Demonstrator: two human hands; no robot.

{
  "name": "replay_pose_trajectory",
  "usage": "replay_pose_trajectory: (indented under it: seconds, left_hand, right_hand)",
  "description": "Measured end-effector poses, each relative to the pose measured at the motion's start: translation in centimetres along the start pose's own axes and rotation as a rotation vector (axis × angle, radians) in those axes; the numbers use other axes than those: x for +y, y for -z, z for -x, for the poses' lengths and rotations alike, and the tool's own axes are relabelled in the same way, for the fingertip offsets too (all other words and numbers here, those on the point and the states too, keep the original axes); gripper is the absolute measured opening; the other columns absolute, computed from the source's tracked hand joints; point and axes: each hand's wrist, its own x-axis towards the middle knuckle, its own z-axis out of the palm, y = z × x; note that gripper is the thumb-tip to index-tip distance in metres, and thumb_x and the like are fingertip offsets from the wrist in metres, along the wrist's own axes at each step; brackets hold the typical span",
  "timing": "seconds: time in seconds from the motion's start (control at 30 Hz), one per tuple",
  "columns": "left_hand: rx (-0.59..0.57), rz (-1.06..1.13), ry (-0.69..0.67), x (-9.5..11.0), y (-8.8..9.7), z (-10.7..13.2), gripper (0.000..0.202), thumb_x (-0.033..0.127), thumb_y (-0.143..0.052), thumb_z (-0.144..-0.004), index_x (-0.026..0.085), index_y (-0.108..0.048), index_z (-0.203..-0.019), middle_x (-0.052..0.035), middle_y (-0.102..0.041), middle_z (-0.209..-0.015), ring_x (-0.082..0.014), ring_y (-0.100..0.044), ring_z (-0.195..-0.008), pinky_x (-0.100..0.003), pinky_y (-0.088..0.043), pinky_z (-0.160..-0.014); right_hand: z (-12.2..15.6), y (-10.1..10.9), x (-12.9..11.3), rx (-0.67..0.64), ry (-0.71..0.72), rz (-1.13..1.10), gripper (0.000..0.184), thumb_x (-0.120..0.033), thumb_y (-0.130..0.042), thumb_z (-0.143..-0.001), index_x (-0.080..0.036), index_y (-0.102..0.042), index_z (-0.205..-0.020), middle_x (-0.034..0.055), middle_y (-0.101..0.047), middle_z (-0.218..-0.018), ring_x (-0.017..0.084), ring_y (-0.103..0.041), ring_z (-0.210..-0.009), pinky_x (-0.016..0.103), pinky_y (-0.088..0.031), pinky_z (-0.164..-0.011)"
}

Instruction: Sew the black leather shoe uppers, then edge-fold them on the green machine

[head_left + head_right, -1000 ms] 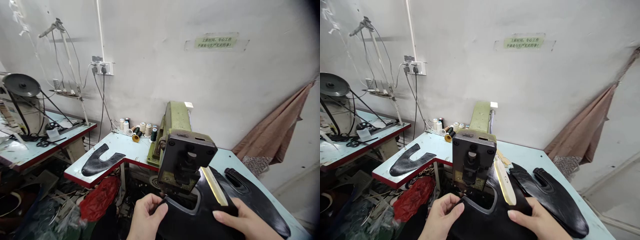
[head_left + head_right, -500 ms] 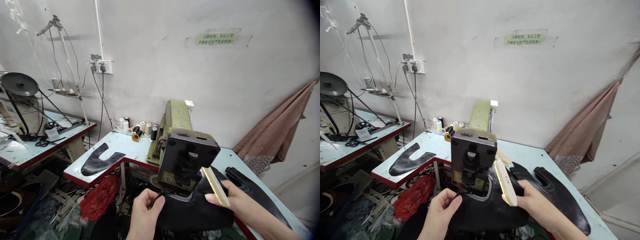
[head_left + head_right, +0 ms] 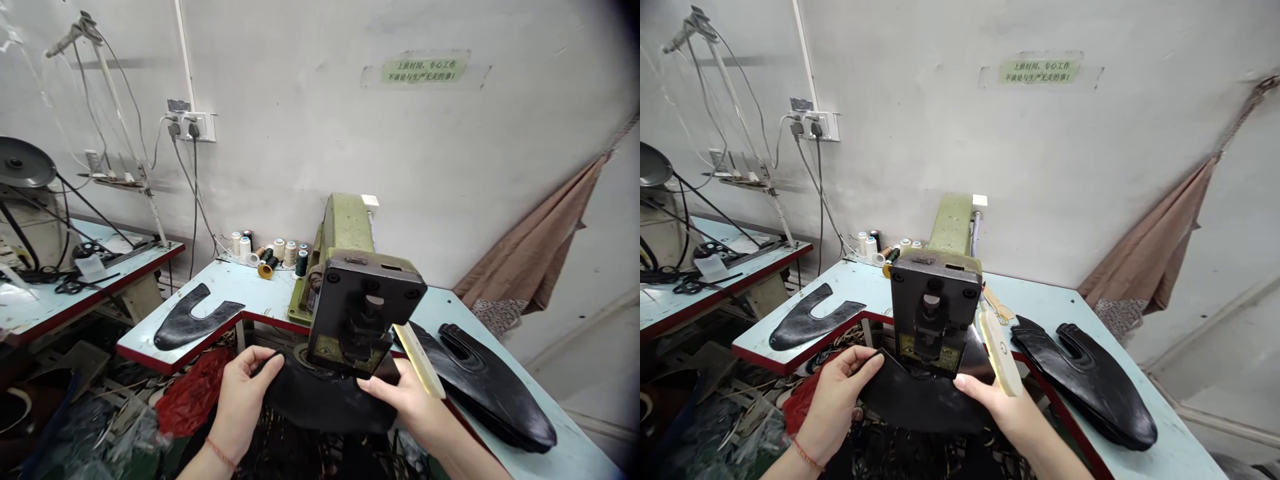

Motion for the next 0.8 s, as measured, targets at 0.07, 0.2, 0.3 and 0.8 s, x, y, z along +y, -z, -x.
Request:
replay_pose_trajectory:
  seconds: [0.07,0.2,0.3,0.8]
  left_hand:
    - [0.064,0.115,0.029,-0.2,0.1,-0.1,0.040,0.040,-0.083,-0.057,0.015,-0.064,-0.081,-0.0034,-0.068,-0.074,-0.0150,-0.061,-0.065,-0.022,-0.048,-0.058]
    - [0.100,0.456,0.079,-3.3,-1.6,1.4,0.051,0.049,-0.079,-0.060,0.021,-0.062,-0.100,-0.0045,-0.070,-0.089,-0.0173,-0.067,-0.073,-0.025,-0.052,-0.062]
    - [-0.094,0.525,0.093,-5.9,-4.1,3.2,0.058,0.045,-0.087,-0.046,0.019,-0.065,-0.092,-0.0077,-0.073,-0.086,-0.0229,-0.068,-0.077,-0.029,-0.054,-0.069]
    - [-0.108,0.159,0.083,-2.8,-3.4,2.8,0.029,0.035,-0.076,-0.066,0.013,-0.067,-0.081,-0.0060,-0.072,-0.073,-0.0230,-0.067,-0.068,-0.031,-0.054,-0.060]
  right_hand:
    - [0.5,-1.0,0.9,-0.046,-0.050,-0.080,0.035,-0.038,-0.078,-0.066,-0.019,-0.075,-0.094,0.0116,-0.077,-0.091,0.032,-0.070,-0.086,0.046,-0.055,-0.078]
    - [1.6,-3.0,3.1,0.031,-0.014,-0.177,0.035,-0.039,-0.075,-0.071,-0.017,-0.074,-0.098,0.0103,-0.077,-0.093,0.030,-0.070,-0.088,0.042,-0.055,-0.081]
    - [2.3,-4.6,5.2,0.239,-0.023,-0.185,0.037,-0.043,-0.077,-0.066,-0.013,-0.076,-0.088,0.0115,-0.078,-0.087,0.033,-0.070,-0.088,0.042,-0.056,-0.079]
    - [-0.1,-3.1,1.6,0.135,0.102,-0.370,0.043,-0.040,-0.072,-0.073,-0.029,-0.063,-0.114,0.0024,-0.074,-0.103,0.027,-0.066,-0.098,0.041,-0.053,-0.085]
